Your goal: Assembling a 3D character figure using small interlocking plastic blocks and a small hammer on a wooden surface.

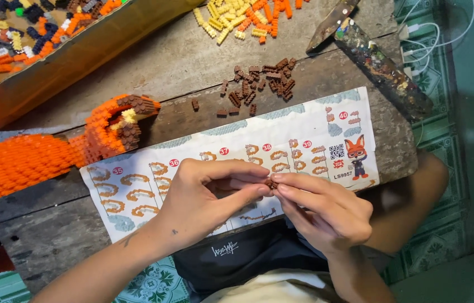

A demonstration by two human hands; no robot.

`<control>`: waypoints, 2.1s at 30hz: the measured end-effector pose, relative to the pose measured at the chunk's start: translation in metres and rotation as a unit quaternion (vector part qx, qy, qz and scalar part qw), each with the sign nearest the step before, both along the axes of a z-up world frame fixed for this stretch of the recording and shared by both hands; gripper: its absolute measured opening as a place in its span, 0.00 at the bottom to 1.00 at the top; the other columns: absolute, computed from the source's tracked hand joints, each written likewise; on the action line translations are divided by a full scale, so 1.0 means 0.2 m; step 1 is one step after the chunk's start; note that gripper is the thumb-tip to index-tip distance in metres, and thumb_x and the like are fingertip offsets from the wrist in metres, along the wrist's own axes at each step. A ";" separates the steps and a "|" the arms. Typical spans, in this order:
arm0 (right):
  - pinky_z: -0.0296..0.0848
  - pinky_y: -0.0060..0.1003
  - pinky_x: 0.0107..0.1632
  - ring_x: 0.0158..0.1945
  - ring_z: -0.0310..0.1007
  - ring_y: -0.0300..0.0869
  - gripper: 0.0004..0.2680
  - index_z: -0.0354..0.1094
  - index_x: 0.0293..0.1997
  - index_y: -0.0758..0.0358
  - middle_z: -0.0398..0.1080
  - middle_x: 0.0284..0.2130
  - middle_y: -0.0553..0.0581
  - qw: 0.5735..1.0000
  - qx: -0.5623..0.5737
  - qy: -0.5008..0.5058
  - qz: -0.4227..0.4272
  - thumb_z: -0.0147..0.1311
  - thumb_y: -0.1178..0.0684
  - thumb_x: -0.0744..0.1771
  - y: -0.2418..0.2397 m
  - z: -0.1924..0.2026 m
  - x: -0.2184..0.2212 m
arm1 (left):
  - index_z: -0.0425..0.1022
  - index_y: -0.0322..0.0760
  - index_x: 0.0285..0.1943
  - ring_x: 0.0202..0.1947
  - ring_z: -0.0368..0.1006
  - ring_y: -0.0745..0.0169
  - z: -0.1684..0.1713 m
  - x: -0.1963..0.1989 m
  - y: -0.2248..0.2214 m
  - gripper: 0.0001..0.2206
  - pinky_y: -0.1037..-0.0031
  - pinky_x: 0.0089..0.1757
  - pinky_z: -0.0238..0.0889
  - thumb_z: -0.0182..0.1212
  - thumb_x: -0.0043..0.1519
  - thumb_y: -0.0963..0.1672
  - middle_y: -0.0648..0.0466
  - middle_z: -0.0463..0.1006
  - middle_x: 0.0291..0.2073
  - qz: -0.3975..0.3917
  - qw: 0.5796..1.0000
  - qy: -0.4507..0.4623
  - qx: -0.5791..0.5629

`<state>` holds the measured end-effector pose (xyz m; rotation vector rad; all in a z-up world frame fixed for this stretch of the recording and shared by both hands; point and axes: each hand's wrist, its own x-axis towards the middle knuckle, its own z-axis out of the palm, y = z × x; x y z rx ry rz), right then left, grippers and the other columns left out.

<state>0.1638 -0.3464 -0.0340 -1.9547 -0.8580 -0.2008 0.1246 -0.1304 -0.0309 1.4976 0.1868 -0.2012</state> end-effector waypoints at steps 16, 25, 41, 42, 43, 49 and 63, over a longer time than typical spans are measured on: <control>0.92 0.39 0.49 0.43 0.91 0.54 0.03 0.78 0.42 0.75 0.83 0.40 0.73 1.000 0.014 0.001 -0.018 0.67 0.67 0.67 0.00 -0.04 -0.01 | 0.90 0.31 0.49 0.38 0.89 0.70 -0.01 -0.02 -0.02 0.09 0.81 0.44 0.88 0.76 0.63 0.41 0.48 0.94 0.42 0.016 0.999 -0.026 -0.033; 0.91 0.38 0.48 0.42 0.90 0.53 0.03 0.78 0.42 0.75 0.83 0.40 0.74 0.999 0.017 0.003 -0.027 0.67 0.67 0.67 0.01 -0.06 -0.02 | 0.90 0.32 0.49 0.37 0.88 0.72 0.00 -0.01 -0.01 0.08 0.82 0.44 0.88 0.76 0.63 0.41 0.48 0.94 0.41 0.014 0.999 -0.026 -0.032; 0.90 0.38 0.50 0.43 0.89 0.51 0.03 0.79 0.42 0.75 0.83 0.41 0.72 0.999 -0.047 -0.017 -0.001 0.68 0.69 0.66 0.03 0.06 0.02 | 0.90 0.31 0.48 0.38 0.89 0.70 -0.03 -0.01 -0.02 0.08 0.81 0.45 0.89 0.77 0.62 0.41 0.48 0.94 0.41 0.021 0.999 -0.042 -0.008; 0.89 0.38 0.51 0.43 0.89 0.50 0.03 0.80 0.42 0.74 0.83 0.42 0.70 0.998 -0.063 -0.023 -0.005 0.68 0.67 0.67 0.03 0.05 0.02 | 0.90 0.32 0.48 0.38 0.88 0.72 -0.03 -0.01 -0.02 0.07 0.81 0.46 0.89 0.76 0.63 0.40 0.49 0.94 0.41 0.018 0.999 -0.047 -0.002; 0.89 0.38 0.51 0.43 0.89 0.50 0.03 0.80 0.42 0.74 0.83 0.42 0.70 0.998 -0.062 -0.024 -0.005 0.68 0.67 0.67 0.03 0.07 0.02 | 0.90 0.32 0.48 0.38 0.88 0.72 -0.03 -0.01 -0.02 0.07 0.81 0.46 0.89 0.76 0.63 0.40 0.49 0.94 0.41 0.019 0.999 -0.048 -0.001; 0.87 0.38 0.60 0.48 0.88 0.48 0.05 0.81 0.49 0.75 0.83 0.48 0.69 0.993 -0.108 -0.013 0.038 0.65 0.66 0.69 0.00 0.12 0.03 | 0.90 0.32 0.49 0.41 0.90 0.68 -0.02 0.00 0.00 0.07 0.80 0.48 0.89 0.75 0.64 0.41 0.48 0.94 0.43 0.005 0.998 -0.062 0.005; 0.87 0.39 0.58 0.47 0.87 0.51 0.05 0.79 0.50 0.77 0.81 0.47 0.71 0.990 -0.114 0.001 0.079 0.63 0.67 0.69 0.01 0.15 0.05 | 0.92 0.34 0.47 0.38 0.92 0.67 -0.03 0.01 0.01 0.07 0.81 0.45 0.89 0.76 0.62 0.40 0.48 0.95 0.39 0.002 0.999 0.024 -0.038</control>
